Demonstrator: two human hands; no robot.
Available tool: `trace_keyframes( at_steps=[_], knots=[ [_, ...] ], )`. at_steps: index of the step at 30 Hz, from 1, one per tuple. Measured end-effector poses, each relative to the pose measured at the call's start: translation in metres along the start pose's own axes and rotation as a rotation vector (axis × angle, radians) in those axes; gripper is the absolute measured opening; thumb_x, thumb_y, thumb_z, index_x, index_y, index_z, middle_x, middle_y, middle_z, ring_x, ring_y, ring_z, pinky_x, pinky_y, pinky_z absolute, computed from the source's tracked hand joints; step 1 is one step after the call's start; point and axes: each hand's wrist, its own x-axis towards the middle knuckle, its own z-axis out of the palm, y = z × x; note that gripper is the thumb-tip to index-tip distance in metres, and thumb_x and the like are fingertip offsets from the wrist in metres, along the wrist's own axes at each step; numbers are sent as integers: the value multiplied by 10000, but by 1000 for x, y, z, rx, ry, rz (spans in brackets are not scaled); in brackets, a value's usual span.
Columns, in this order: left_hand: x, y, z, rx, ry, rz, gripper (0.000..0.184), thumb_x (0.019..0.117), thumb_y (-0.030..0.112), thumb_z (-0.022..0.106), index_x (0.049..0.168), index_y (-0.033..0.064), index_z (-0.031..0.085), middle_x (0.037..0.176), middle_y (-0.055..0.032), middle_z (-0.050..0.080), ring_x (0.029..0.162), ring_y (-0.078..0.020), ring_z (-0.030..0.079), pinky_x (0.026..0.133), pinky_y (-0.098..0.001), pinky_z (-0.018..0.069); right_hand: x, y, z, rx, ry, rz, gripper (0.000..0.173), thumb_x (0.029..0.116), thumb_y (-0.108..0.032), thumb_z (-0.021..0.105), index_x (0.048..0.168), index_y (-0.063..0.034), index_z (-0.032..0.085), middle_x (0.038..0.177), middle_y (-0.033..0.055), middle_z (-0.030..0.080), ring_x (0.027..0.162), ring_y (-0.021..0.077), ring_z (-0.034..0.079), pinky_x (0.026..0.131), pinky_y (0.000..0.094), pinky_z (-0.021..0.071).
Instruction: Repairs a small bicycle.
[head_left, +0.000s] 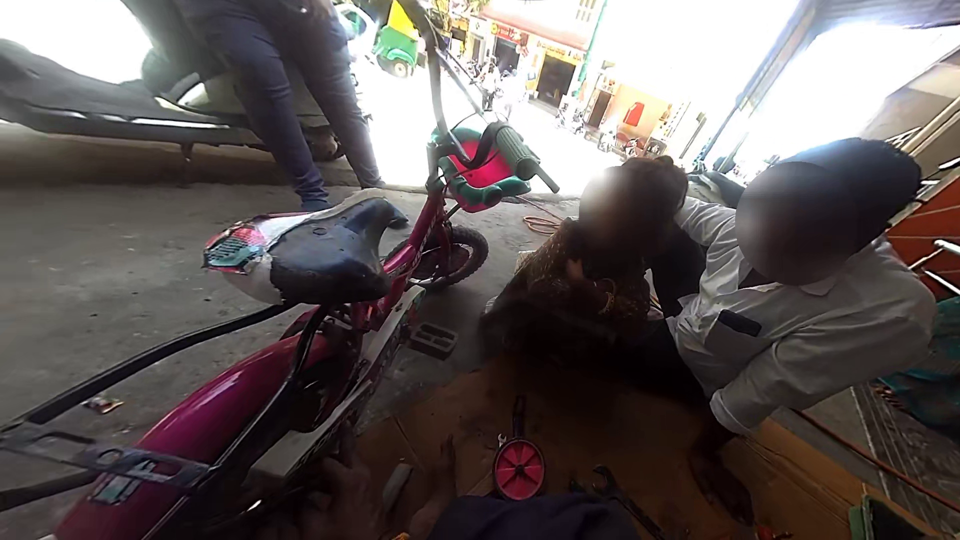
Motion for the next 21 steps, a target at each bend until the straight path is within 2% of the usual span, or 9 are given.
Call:
trace_keyframes(
  at_steps=[2, 4, 7, 9, 12, 15, 17, 20, 21],
  knots=[
    [-4, 8, -3, 31, -68, -77, 378, 935, 27, 638, 1236, -193, 573, 1200, -269, 659, 1112, -171, 659, 993, -302, 525, -3, -19, -9, 26, -9, 54, 377, 806, -40, 737, 1164, 78, 710, 1443, 338, 507, 1256, 385, 599, 1057, 430, 497],
    [-5, -5, -7, 25, -52, -104, 409, 924, 68, 668, 1275, -126, 584, 1253, -237, 650, 1158, -186, 648, 1015, -331, 531, -3, -16, -8, 74, -30, 64, 393, 804, -68, 754, 1174, 58, 713, 1399, 306, 559, 1255, 338, 603, 1073, 404, 489],
    [-2, -32, -12, -6, -51, -85, 439, 905, 75, 636, 1322, -54, 585, 1282, -160, 661, 1160, -171, 658, 1002, -334, 555, -4, 21, 10, 201, -81, -4, 352, 828, -138, 791, 1158, -28, 735, 1514, 270, 469, 1303, 270, 585, 1052, 366, 531],
    [1, -38, -14, -63, -66, -97, 454, 890, 46, 596, 1336, -37, 578, 1282, -130, 667, 1172, -158, 652, 1010, -327, 549, -3, 26, 11, 225, -144, 32, 374, 827, -177, 812, 1181, -75, 747, 1585, 226, 402, 1372, 236, 527, 1087, 358, 501],
    [5, -40, -16, -83, -64, -117, 400, 903, 16, 573, 1298, -37, 604, 1245, -112, 686, 1147, -125, 658, 996, -301, 545, 0, 21, 7, 157, -228, 136, 394, 820, -256, 822, 1187, -132, 746, 1621, 161, 369, 1396, 204, 494, 1093, 363, 486],
    [12, -45, -20, -14, -48, -179, 285, 956, 4, 593, 1230, 5, 674, 1186, -103, 711, 1094, -146, 672, 974, -356, 548, 6, 12, 2, 17, -287, 196, 367, 844, -293, 809, 1180, -158, 750, 1626, 126, 372, 1354, 213, 534, 1064, 407, 497],
    [14, -47, -20, 9, -45, -231, 213, 965, 11, 617, 1156, 25, 709, 1128, -103, 723, 1048, -174, 680, 946, -408, 551, 7, 8, 0, -59, -323, 213, 315, 865, -230, 766, 1172, -160, 747, 1624, 128, 369, 1301, 242, 571, 1022, 453, 516],
    [16, -42, -17, -22, -138, -241, 201, 946, 50, 661, 1145, 45, 682, 1086, -73, 710, 1021, -159, 674, 934, -386, 558, 7, 5, -4, -99, -347, 221, 343, 859, -139, 705, 1201, -149, 738, 1641, 140, 335, 1282, 265, 584, 996, 470, 524],
    [15, -38, -16, 12, -157, -216, 195, 947, 78, 663, 1139, 44, 683, 1072, -70, 712, 1011, -151, 677, 933, -378, 560, 7, 4, -6, -109, -348, 214, 345, 855, -131, 693, 1197, -142, 740, 1627, 150, 358, 1271, 268, 592, 993, 472, 523]
  ],
)
